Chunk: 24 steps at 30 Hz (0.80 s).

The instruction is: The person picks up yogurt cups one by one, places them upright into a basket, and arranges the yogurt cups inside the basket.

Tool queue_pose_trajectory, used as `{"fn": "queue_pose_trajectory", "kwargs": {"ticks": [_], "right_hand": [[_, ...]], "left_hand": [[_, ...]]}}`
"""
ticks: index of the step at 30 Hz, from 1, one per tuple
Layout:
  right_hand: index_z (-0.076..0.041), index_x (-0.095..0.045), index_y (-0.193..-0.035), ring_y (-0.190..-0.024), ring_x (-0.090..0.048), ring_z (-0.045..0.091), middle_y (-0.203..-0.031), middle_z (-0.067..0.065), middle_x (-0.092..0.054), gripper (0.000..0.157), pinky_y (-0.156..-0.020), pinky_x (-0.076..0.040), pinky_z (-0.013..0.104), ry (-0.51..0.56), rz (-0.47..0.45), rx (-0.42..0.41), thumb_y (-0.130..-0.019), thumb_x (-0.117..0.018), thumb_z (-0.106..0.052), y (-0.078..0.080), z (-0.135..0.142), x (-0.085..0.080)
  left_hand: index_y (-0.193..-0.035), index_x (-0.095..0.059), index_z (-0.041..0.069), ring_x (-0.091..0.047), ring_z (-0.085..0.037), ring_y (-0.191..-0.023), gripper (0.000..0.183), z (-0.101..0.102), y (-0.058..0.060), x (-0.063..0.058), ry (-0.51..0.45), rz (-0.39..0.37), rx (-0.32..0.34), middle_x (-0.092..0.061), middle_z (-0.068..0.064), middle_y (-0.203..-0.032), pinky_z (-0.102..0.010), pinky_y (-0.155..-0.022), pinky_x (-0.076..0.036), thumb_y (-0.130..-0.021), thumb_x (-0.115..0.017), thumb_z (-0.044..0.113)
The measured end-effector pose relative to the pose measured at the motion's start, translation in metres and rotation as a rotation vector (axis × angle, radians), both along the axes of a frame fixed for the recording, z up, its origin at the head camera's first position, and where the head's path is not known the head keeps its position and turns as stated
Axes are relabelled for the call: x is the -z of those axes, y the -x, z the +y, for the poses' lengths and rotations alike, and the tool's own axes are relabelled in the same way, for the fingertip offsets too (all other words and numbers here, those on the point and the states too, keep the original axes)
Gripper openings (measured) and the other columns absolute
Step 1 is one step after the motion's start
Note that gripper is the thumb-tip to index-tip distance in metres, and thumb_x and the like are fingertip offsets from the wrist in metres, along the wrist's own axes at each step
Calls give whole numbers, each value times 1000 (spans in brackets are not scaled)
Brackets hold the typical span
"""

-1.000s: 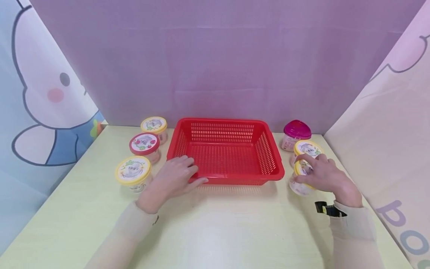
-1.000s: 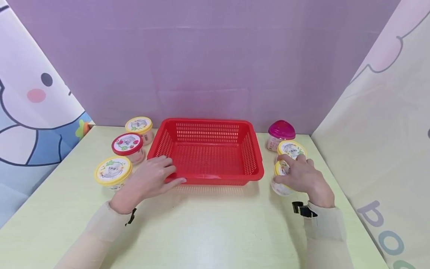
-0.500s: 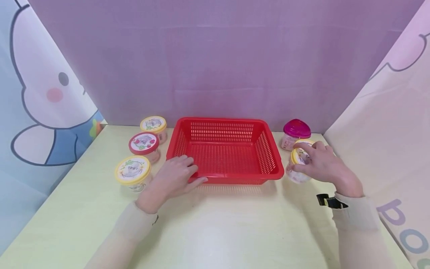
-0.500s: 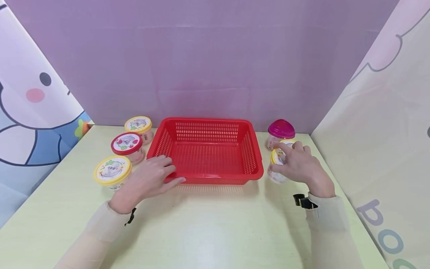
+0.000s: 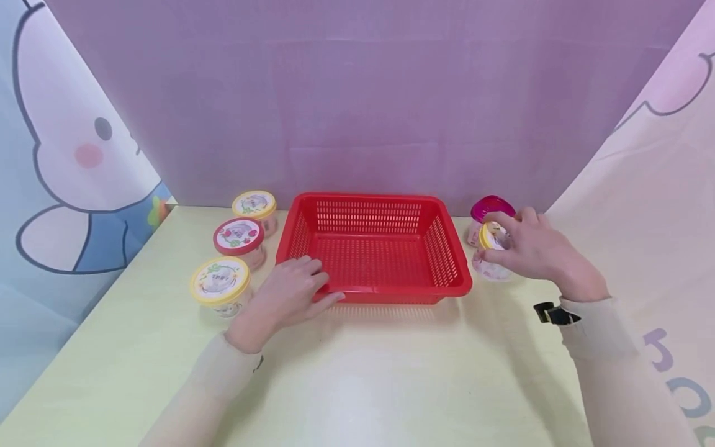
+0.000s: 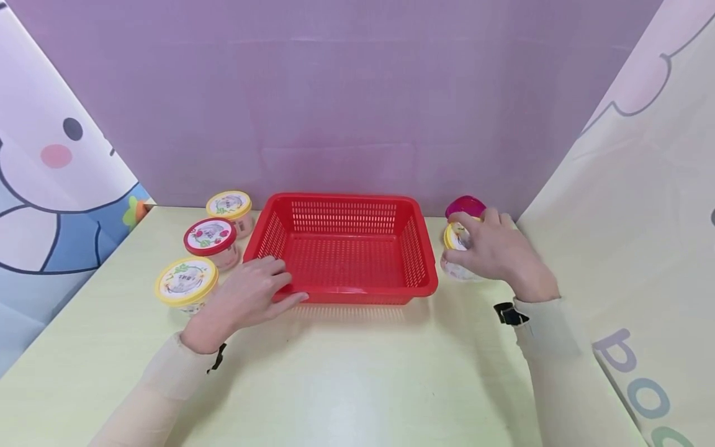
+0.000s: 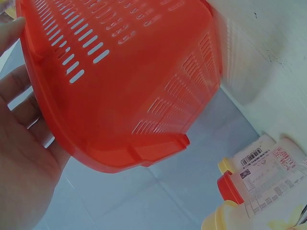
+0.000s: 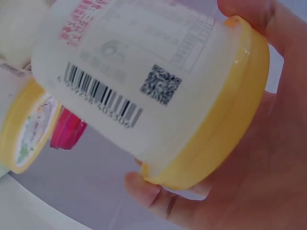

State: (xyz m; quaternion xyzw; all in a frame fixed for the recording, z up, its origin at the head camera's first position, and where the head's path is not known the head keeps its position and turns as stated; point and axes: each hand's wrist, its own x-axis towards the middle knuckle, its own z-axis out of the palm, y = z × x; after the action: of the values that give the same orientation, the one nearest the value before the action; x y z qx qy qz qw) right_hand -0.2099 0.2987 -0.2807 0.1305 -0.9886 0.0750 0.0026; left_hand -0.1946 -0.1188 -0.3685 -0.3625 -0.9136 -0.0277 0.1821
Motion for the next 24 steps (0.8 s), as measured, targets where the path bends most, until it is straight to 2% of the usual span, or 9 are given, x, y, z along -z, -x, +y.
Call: {"fn": "queue_pose_trajectory", "kwargs": {"ticks": [6, 17, 24], "right_hand": [[-16, -49, -142, -110, -40, 50, -120, 30, -45, 68, -66, -53, 58, 4, 26, -11, -87, -72, -48, 8, -7, -15], [-24, -50, -141, -117, -39, 44, -126, 24, -44, 62, -73, -51, 58, 42, -3, -37, -89, -71, -49, 21, -29, -35], [-25, -47, -145, -118, -39, 40, -130, 21, -43, 68, -77, -54, 58, 34, -18, -41, -86, -74, -47, 32, -46, -39]], "left_hand": [[-89, -72, 17, -59, -10, -73, 35, 0, 0, -1, 8, -1, 0, -64, 4, -81, -27, -70, -55, -83, -80, 50], [-90, -72, 17, -59, -10, -74, 35, 0, 1, -1, 18, -16, -10, -64, 4, -81, -27, -70, -55, -83, -80, 51], [-91, -73, 17, -59, -10, -73, 36, 0, 1, 0, 6, -15, -13, -65, 4, -82, -28, -70, -56, -82, -80, 51]]}}
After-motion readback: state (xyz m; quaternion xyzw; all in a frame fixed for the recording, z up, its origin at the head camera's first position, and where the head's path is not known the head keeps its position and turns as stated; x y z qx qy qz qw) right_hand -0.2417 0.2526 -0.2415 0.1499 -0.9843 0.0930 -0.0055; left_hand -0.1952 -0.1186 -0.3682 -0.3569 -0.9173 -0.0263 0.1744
